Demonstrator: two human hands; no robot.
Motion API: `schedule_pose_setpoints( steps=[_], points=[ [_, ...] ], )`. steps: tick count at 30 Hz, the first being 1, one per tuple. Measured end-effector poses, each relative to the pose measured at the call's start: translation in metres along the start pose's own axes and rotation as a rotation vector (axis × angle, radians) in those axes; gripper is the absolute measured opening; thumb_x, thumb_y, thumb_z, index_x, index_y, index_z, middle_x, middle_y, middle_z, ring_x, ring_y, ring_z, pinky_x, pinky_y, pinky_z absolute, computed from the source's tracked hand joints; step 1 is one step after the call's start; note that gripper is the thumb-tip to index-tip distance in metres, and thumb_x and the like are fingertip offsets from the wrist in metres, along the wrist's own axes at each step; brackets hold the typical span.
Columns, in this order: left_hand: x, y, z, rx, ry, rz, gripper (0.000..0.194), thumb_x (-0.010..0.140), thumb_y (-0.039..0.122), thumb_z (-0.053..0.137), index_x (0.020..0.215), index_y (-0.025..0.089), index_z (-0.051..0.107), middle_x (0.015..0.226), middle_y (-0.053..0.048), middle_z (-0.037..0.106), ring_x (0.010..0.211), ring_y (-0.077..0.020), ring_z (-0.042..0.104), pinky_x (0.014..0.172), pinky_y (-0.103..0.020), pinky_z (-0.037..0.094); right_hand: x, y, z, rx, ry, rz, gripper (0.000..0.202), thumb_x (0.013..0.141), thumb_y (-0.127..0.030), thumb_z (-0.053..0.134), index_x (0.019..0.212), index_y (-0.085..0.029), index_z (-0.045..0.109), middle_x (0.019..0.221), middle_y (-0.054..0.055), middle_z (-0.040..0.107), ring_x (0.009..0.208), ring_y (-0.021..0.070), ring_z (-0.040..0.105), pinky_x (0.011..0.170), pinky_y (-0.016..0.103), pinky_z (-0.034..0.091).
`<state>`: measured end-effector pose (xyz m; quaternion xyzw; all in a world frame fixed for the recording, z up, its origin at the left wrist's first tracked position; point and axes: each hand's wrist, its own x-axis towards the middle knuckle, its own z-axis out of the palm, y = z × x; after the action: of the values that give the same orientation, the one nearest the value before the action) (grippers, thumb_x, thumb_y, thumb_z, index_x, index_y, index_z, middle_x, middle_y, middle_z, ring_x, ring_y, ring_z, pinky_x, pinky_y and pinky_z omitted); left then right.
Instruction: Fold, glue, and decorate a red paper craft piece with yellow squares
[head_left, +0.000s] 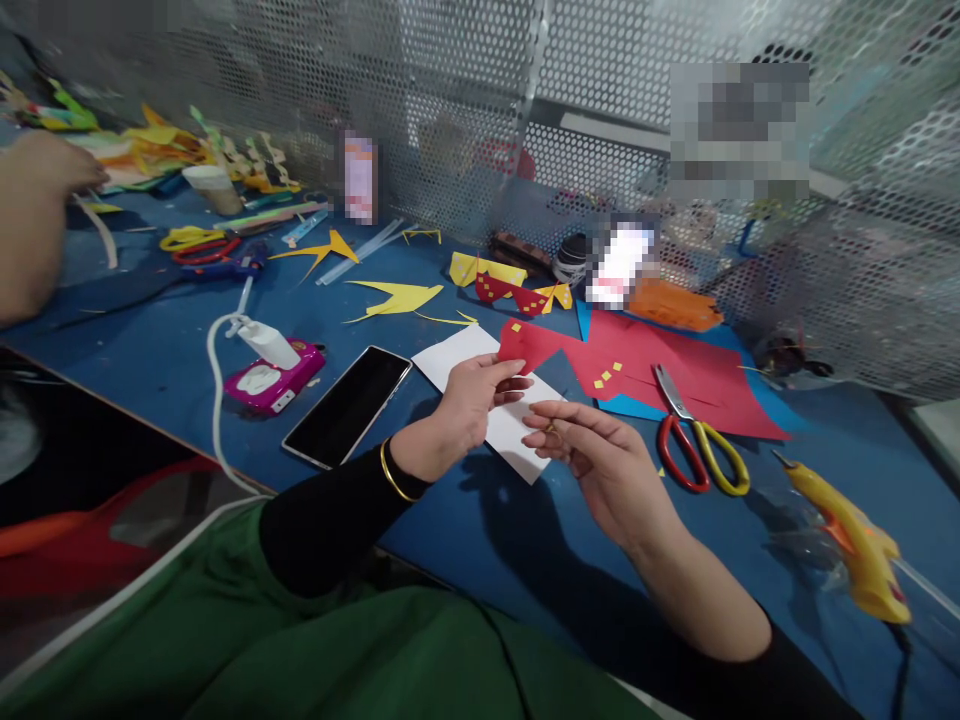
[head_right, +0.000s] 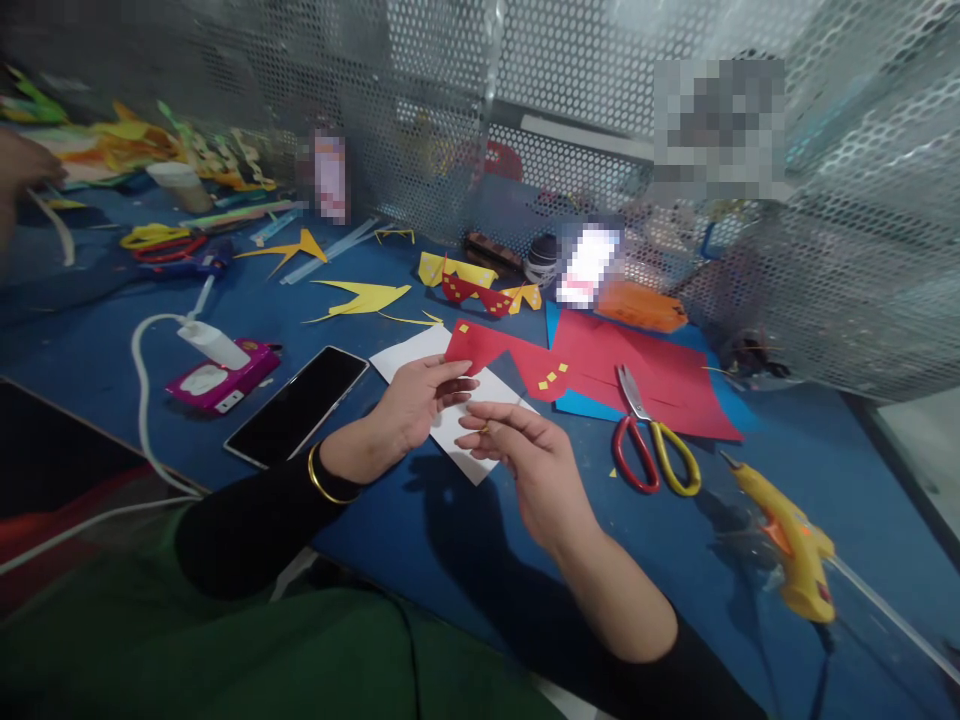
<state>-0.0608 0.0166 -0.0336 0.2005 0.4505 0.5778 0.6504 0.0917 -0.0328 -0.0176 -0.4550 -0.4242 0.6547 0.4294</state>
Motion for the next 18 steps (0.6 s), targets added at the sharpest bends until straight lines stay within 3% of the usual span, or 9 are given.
schedule_pose_setpoints(
  steps=[7, 12, 18],
  points=[
    [-0.0005, -0.0004, 0.001, -0.005, -0.018, 0.003, 0.007, 0.076, 0.012, 0.076, 0.074, 0.013, 0.069, 0.07, -0.003, 0.068, 0.065, -0.0129, 0.067, 0.068, -0.027, 0.051, 0.0015, -0.0018, -0.001, 0.079, 0.0, 0.058, 0.029, 0.071, -0.033, 0.082, 0.097, -0.022, 0.078, 0.103, 0.009, 0.079, 0.1, 0.0243, 0.074, 0.096, 0.039, 0.055],
    [0.0001, -0.0009, 0.0001, 0.009, -0.024, 0.002, 0.007, 0.078, 0.01, 0.074, 0.074, 0.013, 0.068, 0.068, -0.003, 0.068, 0.064, -0.0124, 0.067, 0.068, -0.026, 0.051, 0.0018, -0.0052, -0.0002, 0.196, -0.09, 0.056, 0.033, 0.08, -0.042, 0.069, 0.104, -0.021, 0.077, 0.118, 0.011, 0.076, 0.116, 0.0268, 0.069, 0.108, 0.044, 0.049],
    [0.0002, -0.0017, 0.0008, 0.012, -0.036, -0.004, 0.009, 0.076, 0.011, 0.075, 0.073, 0.013, 0.068, 0.067, -0.002, 0.067, 0.065, -0.0128, 0.067, 0.07, -0.027, 0.052, 0.0013, -0.0012, 0.0005, 0.08, 0.065, 0.029, 0.029, 0.073, -0.033, 0.079, 0.099, -0.021, 0.076, 0.103, 0.009, 0.079, 0.099, 0.0245, 0.074, 0.095, 0.041, 0.055]
  ],
)
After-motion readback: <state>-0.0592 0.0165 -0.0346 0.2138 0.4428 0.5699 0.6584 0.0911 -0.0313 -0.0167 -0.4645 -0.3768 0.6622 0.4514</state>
